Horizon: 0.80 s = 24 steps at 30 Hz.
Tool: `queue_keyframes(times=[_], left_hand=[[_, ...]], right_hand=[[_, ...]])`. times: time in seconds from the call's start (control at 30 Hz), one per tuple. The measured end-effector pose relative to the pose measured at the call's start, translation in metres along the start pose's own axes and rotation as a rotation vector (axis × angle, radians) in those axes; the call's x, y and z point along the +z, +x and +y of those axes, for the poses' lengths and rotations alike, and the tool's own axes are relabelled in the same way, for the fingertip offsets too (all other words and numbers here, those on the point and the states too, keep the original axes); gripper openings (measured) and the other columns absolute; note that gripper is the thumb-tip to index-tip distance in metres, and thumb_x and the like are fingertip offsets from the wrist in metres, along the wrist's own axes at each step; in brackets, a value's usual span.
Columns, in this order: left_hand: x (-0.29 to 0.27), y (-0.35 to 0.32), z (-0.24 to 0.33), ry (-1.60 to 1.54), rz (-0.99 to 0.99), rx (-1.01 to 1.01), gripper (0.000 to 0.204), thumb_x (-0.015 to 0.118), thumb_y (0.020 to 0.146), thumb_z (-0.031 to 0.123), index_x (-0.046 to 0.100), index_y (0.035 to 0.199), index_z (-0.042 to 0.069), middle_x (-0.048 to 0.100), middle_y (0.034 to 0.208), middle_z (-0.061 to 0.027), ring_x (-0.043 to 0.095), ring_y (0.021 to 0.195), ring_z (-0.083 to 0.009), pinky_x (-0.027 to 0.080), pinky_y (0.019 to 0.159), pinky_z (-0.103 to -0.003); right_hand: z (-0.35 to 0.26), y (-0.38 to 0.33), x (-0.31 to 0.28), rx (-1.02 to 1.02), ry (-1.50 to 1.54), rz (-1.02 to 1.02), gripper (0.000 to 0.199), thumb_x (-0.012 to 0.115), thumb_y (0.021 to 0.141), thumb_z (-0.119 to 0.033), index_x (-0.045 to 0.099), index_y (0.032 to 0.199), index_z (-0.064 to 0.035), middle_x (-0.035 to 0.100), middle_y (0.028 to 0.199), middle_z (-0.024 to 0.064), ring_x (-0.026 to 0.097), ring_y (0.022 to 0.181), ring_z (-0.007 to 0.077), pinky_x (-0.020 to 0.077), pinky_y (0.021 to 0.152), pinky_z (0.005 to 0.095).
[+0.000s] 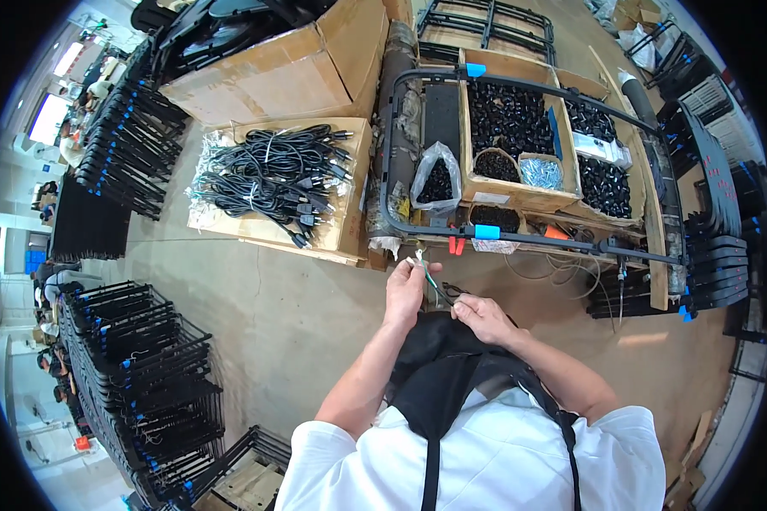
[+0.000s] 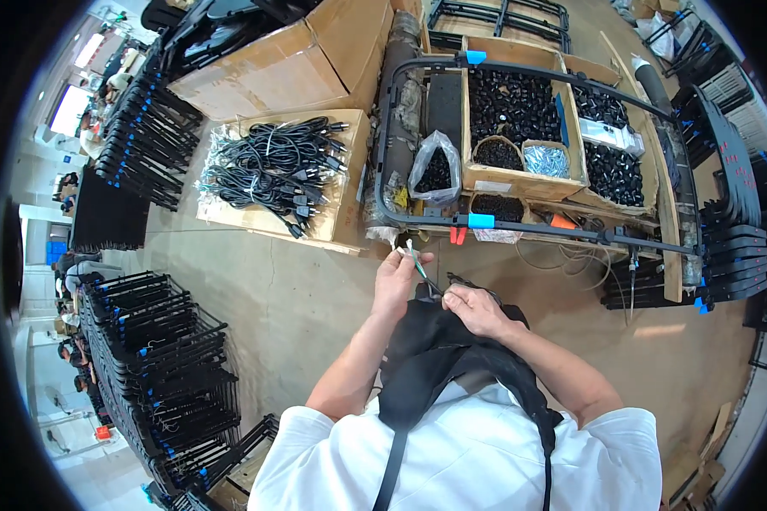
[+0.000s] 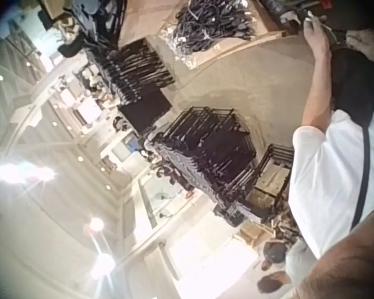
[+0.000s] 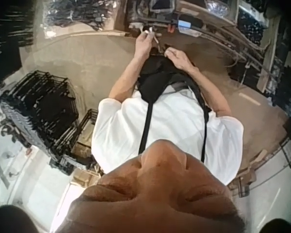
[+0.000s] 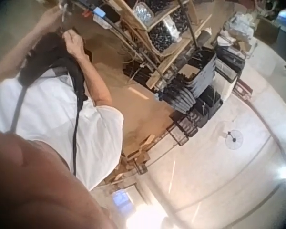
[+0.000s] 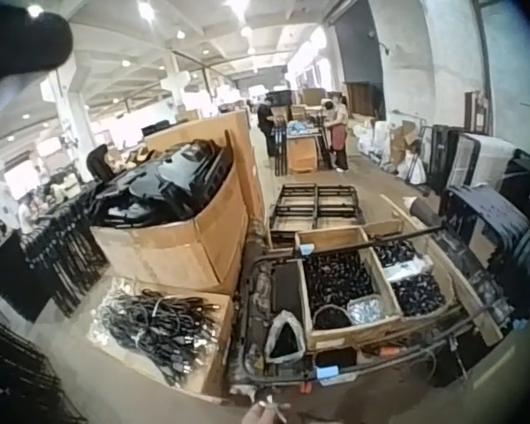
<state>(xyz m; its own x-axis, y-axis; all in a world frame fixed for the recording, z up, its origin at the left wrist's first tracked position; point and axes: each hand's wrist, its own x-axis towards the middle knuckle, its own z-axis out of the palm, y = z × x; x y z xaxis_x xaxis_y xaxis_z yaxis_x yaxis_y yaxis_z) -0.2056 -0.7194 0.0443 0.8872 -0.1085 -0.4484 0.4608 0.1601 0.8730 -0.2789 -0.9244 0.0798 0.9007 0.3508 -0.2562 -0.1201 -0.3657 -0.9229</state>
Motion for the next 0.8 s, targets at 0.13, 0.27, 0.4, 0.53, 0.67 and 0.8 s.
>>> queue_keyframes(times=[0.13, 0.27, 0.4, 0.53, 0.67, 0.8], left_hand=[[-0.016, 0.025, -0.017, 0.265, -0.017, 0.021, 0.021, 0.051, 0.112, 0.017, 0.062, 0.124, 0.003, 0.075, 0.103, -0.0063, 0.066, 0.095, -0.0111, 0.052, 0.085, -0.029], [-0.011, 0.044, -0.015, 0.211, -0.047, -0.071, 0.023, 0.049, 0.113, 0.016, 0.061, 0.127, 0.003, 0.073, 0.102, -0.0058, 0.065, 0.091, -0.0101, 0.052, 0.079, -0.027], [-0.008, 0.059, -0.018, 0.191, -0.044, -0.032, 0.024, 0.048, 0.114, 0.017, 0.061, 0.127, 0.002, 0.068, 0.095, -0.0042, 0.066, 0.085, -0.0102, 0.053, 0.075, -0.027], [-0.007, 0.069, -0.019, 0.195, -0.088, -0.054, 0.025, 0.047, 0.114, 0.018, 0.061, 0.126, 0.001, 0.067, 0.092, -0.0039, 0.066, 0.081, -0.0117, 0.055, 0.073, -0.028], [-0.011, 0.075, -0.010, 0.269, -0.190, -0.035, 0.028, 0.046, 0.114, 0.020, 0.062, 0.128, 0.001, 0.067, 0.092, -0.0044, 0.066, 0.079, -0.0127, 0.056, 0.073, -0.029], [-0.019, 0.088, 0.005, 0.314, -0.323, -0.184, 0.032, 0.045, 0.112, 0.021, 0.065, 0.126, 0.001, 0.066, 0.089, -0.0040, 0.066, 0.078, -0.0134, 0.056, 0.073, -0.030]], right_hand=[[0.019, 0.017, 0.020, 0.031, -0.137, 0.081, 0.034, 0.049, 0.110, -0.032, 0.064, 0.098, -0.0038, 0.068, 0.088, 0.0158, 0.067, 0.084, 0.0361, 0.0517, 0.078, 0.0458], [0.027, 0.030, 0.027, 0.083, -0.165, 0.135, 0.034, 0.049, 0.110, -0.031, 0.064, 0.098, -0.0032, 0.066, 0.088, 0.0178, 0.066, 0.084, 0.0374, 0.0519, 0.078, 0.0458], [0.022, 0.040, 0.028, 0.109, -0.141, 0.195, 0.033, 0.049, 0.110, -0.029, 0.063, 0.097, -0.0018, 0.064, 0.085, 0.0180, 0.066, 0.082, 0.0373, 0.0515, 0.076, 0.0457], [0.027, 0.043, 0.028, 0.149, -0.103, 0.232, 0.033, 0.050, 0.110, -0.028, 0.063, 0.098, -0.0012, 0.064, 0.085, 0.0179, 0.065, 0.081, 0.0378, 0.0509, 0.076, 0.0454], [0.027, 0.043, 0.025, 0.178, -0.112, 0.253, 0.032, 0.051, 0.110, -0.028, 0.064, 0.098, -0.0017, 0.064, 0.086, 0.0180, 0.065, 0.082, 0.0383, 0.0510, 0.076, 0.0455], [0.027, 0.044, 0.022, 0.215, -0.083, 0.235, 0.031, 0.051, 0.109, -0.028, 0.065, 0.099, -0.0023, 0.065, 0.086, 0.0185, 0.065, 0.082, 0.0391, 0.0510, 0.076, 0.0464]])
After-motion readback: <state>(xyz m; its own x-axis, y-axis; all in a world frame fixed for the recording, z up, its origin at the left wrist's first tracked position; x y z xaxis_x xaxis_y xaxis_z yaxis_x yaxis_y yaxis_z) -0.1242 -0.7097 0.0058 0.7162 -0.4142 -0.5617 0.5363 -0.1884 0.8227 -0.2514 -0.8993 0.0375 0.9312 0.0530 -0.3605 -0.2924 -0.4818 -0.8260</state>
